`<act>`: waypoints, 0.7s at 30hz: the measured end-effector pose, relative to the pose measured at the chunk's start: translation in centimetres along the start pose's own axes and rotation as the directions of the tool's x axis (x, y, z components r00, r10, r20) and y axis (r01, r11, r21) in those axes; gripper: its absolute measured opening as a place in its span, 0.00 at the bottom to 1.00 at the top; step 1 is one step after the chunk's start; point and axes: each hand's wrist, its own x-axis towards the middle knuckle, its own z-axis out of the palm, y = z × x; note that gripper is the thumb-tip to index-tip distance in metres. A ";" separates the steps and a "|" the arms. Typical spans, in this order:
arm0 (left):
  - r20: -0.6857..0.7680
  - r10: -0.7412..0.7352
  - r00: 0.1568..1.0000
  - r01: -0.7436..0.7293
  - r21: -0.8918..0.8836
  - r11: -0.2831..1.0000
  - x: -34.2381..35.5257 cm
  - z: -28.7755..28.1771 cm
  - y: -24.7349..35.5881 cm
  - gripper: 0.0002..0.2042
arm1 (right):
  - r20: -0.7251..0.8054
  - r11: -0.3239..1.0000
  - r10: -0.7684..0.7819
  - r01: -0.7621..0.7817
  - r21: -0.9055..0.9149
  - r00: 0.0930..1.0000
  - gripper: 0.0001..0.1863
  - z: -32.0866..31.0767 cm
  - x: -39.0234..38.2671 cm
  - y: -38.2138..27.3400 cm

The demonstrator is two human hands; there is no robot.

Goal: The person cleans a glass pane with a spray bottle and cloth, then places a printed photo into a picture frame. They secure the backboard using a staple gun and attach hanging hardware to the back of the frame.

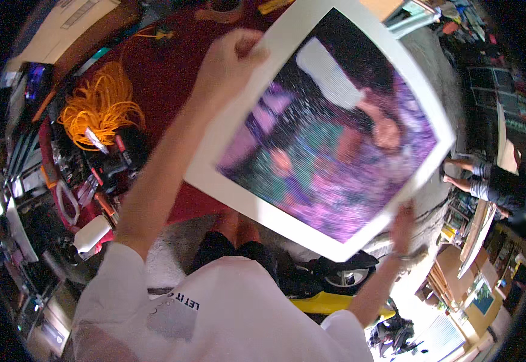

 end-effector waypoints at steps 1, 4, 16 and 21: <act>0.053 0.037 0.998 -0.040 0.061 0.997 2.4 0.8 -0.5 0.22 | 0.045 0.990 -0.040 0.034 0.138 0.998 0.26 4.1 -4.0 4.2; 0.080 0.022 0.997 -0.041 0.241 0.970 6.4 3.7 -1.7 0.18 | 0.067 0.738 0.154 -0.160 0.656 0.986 0.21 22.5 -13.8 1.0; -0.218 -0.398 0.891 0.441 0.210 0.873 -22.7 0.6 -3.5 0.20 | -0.199 0.890 0.119 -0.016 0.455 0.973 0.18 28.3 -15.5 3.1; -0.123 -0.793 0.597 0.768 -0.196 0.609 -39.6 0.7 -3.5 0.24 | -0.450 0.992 -0.094 0.120 0.029 0.888 0.19 20.8 -6.5 2.7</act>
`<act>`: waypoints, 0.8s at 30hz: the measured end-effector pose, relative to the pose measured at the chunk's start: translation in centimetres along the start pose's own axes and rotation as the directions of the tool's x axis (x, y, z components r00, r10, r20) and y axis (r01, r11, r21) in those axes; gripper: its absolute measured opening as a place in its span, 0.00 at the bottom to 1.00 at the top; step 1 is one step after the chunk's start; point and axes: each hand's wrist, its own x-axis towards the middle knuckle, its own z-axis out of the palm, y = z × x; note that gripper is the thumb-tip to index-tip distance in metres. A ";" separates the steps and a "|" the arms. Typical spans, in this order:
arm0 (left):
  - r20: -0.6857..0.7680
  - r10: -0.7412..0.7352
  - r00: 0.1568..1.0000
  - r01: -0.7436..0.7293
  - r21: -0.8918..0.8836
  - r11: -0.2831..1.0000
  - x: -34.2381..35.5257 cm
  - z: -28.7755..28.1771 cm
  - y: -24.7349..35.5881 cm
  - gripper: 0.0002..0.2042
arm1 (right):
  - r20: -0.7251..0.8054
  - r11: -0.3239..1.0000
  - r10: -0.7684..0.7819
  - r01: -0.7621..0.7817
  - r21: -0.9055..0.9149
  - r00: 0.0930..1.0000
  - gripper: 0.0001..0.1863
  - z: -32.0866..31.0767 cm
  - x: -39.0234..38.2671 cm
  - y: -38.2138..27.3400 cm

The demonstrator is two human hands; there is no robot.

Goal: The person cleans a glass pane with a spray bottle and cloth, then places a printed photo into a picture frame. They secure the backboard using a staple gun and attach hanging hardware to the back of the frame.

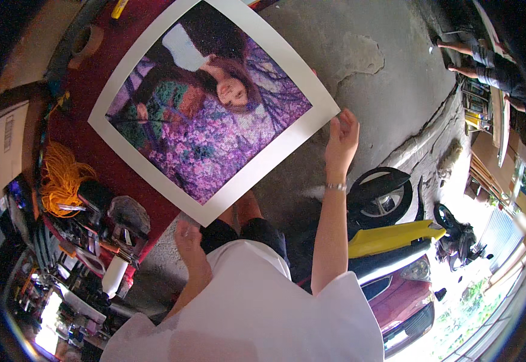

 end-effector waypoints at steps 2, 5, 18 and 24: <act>0.157 0.004 0.988 0.000 -0.025 1.000 -0.7 0.4 -0.5 0.26 | 0.130 0.985 0.117 -0.132 0.113 0.985 0.20 0.6 1.7 -0.8; 0.155 0.074 0.985 -0.073 -0.011 0.997 -0.9 0.6 -1.4 0.26 | 0.129 0.960 0.176 -0.199 0.195 0.976 0.19 1.3 1.8 -1.3; 0.218 0.096 0.971 -0.088 -0.047 0.995 -0.2 0.1 -3.3 0.26 | 0.184 0.934 0.172 -0.220 0.282 0.968 0.19 1.1 2.3 0.1; 0.197 0.128 0.972 -0.117 -0.066 0.991 -0.1 -0.3 -4.3 0.26 | 0.200 0.936 0.137 -0.192 0.294 0.970 0.19 0.8 1.9 0.7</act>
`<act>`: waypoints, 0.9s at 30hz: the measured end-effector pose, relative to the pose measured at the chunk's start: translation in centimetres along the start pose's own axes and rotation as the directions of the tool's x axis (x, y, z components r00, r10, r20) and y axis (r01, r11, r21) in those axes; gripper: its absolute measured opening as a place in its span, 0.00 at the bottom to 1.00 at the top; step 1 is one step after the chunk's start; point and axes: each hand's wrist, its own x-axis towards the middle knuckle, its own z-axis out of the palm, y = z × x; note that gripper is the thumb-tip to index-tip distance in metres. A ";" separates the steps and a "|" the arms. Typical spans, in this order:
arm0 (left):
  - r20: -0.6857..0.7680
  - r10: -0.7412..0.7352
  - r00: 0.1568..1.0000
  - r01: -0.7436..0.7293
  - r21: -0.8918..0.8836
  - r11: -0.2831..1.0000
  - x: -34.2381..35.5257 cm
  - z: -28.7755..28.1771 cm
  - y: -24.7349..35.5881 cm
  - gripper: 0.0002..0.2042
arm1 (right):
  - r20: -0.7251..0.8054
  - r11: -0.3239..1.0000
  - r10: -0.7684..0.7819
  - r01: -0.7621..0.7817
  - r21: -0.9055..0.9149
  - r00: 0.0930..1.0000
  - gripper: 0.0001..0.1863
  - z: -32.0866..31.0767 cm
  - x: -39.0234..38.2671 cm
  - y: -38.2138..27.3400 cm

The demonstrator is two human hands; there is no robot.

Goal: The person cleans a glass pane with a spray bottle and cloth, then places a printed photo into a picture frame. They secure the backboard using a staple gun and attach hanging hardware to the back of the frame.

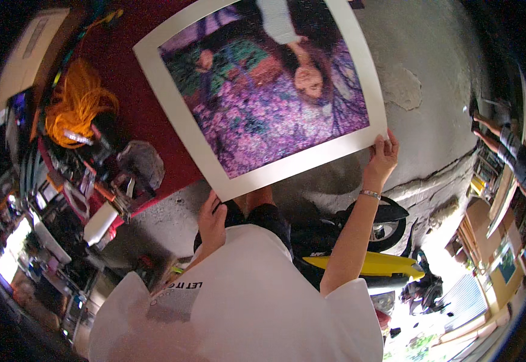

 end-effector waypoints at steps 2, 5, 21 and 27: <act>-0.016 -0.020 1.000 0.021 0.050 0.999 -0.1 0.1 1.0 0.26 | -0.017 1.000 -0.002 0.002 -0.013 1.000 0.19 0.7 -0.3 -0.5; 0.000 -0.037 0.999 0.037 -0.009 0.999 -0.1 -0.1 0.8 0.25 | 0.030 0.997 -0.047 0.048 -0.056 0.998 0.19 -0.3 0.1 -0.4; -0.258 -0.085 0.962 0.079 -0.034 0.996 -6.3 -24.7 -9.1 0.13 | 0.995 0.848 -0.038 0.530 -0.014 0.087 0.08 31.5 -42.9 -5.8; -0.496 -0.206 0.844 0.051 -0.308 0.950 -9.7 -34.0 -9.0 0.12 | 0.792 0.730 0.438 0.683 -0.036 -0.426 0.14 39.4 -55.8 1.4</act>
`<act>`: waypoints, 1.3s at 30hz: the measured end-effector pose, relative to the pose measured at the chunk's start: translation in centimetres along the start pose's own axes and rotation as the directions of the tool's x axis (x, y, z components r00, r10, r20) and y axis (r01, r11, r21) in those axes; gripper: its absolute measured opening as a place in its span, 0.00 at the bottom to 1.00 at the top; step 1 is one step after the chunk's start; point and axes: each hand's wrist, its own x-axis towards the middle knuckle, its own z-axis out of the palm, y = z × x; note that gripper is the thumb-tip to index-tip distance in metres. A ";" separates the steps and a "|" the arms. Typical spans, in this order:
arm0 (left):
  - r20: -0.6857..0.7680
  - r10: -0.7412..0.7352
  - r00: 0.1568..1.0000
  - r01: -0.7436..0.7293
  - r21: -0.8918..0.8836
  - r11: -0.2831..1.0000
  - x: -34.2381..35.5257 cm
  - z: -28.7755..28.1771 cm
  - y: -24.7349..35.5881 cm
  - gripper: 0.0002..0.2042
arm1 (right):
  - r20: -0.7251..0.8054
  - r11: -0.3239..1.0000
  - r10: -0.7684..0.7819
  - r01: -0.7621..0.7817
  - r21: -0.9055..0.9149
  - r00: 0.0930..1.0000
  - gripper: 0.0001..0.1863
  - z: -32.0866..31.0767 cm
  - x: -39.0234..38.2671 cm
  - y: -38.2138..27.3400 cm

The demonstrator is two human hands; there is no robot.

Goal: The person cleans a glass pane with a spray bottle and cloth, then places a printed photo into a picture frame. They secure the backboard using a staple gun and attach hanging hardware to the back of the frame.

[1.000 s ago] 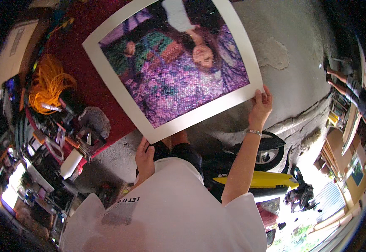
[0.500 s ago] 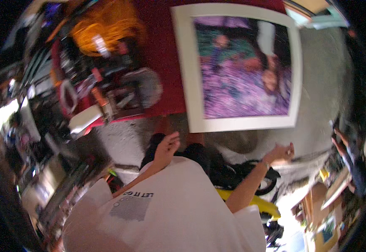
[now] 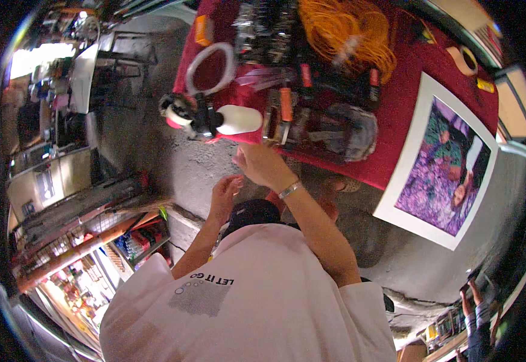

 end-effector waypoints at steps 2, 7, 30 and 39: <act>-0.079 0.003 0.997 -0.006 -0.039 0.999 1.3 -3.1 -0.6 0.13 | -0.334 0.969 -0.239 0.244 -0.027 0.912 0.18 6.0 2.3 0.2; -0.327 0.133 0.936 -0.180 -0.118 0.977 5.9 -6.4 -2.9 0.17 | -0.630 0.985 -0.149 0.173 -0.024 0.762 0.23 10.2 9.6 -5.7; -0.422 0.322 0.847 -0.365 -0.024 0.931 12.1 -7.5 2.0 0.20 | -0.537 0.986 -0.083 -0.009 -0.165 0.839 0.09 15.4 7.1 0.6; 0.222 0.410 0.885 -0.460 0.554 0.693 2.8 2.0 -3.5 0.06 | -0.651 0.982 0.187 -0.135 0.129 0.736 0.09 12.7 -19.2 13.8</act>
